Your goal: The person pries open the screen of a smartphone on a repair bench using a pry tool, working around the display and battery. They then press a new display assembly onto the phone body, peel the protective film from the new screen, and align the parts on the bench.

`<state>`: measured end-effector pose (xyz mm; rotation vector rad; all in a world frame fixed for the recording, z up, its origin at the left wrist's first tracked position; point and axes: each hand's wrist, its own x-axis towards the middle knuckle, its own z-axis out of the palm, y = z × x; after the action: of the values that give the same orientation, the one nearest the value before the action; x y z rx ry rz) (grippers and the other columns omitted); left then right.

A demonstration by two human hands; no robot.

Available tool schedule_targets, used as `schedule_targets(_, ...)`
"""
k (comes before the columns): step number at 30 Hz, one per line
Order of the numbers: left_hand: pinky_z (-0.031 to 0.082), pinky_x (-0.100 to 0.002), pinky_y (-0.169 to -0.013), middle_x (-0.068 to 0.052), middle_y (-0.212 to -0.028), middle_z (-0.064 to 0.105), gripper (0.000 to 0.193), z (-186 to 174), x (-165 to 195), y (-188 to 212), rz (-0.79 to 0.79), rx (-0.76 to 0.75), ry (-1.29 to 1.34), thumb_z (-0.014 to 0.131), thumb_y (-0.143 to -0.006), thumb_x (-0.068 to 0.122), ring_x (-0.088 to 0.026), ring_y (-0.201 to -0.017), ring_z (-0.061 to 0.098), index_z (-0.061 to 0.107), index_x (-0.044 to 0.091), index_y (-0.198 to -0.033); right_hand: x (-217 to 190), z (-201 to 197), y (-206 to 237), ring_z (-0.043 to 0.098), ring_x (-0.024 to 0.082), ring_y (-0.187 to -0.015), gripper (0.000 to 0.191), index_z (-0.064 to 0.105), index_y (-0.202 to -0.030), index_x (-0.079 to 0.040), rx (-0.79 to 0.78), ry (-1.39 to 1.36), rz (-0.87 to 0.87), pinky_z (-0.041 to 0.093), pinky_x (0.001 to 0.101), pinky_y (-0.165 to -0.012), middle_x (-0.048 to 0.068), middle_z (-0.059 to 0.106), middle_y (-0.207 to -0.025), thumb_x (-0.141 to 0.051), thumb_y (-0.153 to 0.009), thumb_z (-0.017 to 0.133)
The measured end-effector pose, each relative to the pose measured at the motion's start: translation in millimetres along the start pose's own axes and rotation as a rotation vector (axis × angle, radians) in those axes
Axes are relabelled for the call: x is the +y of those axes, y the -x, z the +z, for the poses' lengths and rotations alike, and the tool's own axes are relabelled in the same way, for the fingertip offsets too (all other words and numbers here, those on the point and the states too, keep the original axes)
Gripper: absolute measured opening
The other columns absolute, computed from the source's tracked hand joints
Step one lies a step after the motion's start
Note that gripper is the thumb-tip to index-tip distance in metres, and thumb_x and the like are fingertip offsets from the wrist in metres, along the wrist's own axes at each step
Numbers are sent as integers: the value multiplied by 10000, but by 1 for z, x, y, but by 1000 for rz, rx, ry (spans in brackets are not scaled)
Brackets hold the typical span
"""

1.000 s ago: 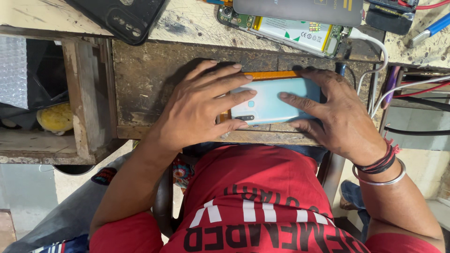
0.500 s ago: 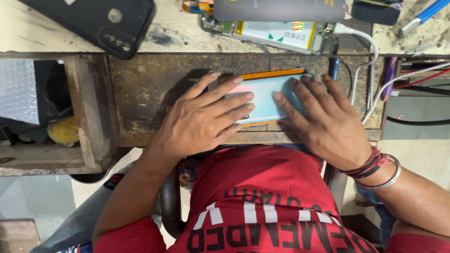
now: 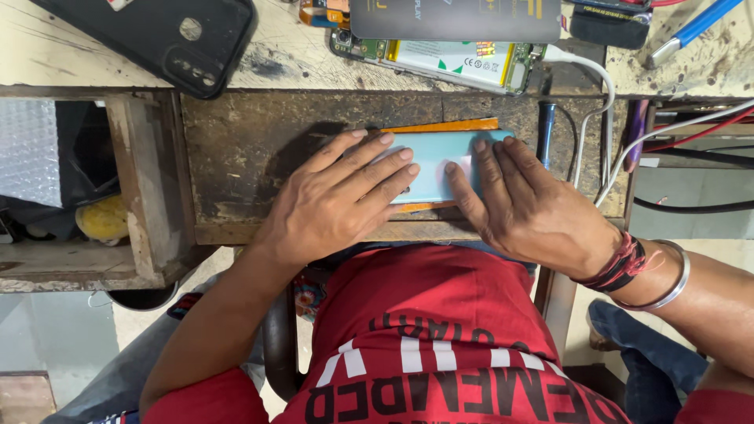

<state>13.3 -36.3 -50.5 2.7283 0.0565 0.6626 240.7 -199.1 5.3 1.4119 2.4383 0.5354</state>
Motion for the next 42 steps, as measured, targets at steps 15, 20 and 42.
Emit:
schedule_targets(15,608,-423,-986,-121,-1117,746,311,-10,10,-20,-101,248,106,701,-881,-38,-272,-1097,741,752,22,-1181,11,-14,10,730,258,-1055,489,695,-1270,-56,231,-450,380,575,378,-895,95,733,-1160,-70,-781,713)
schedule_targets(20,648,-363,-903,-103,-1097,756,260,-9,19,-23,-163,430,396,765,-894,-40,-246,-1023,765,747,61,-1133,9,-21,18,714,259,-825,417,734,-1181,-122,289,-677,527,553,381,-677,82,748,-990,-81,-774,815)
schedule_targets(42,647,-299,-827,-84,-1105,740,298,5,28,-19,-384,360,528,710,-942,-68,-198,-961,768,713,85,-1198,-24,8,13,759,209,-826,242,769,-1089,-55,440,-1043,832,580,294,-699,106,768,-968,-56,-852,818)
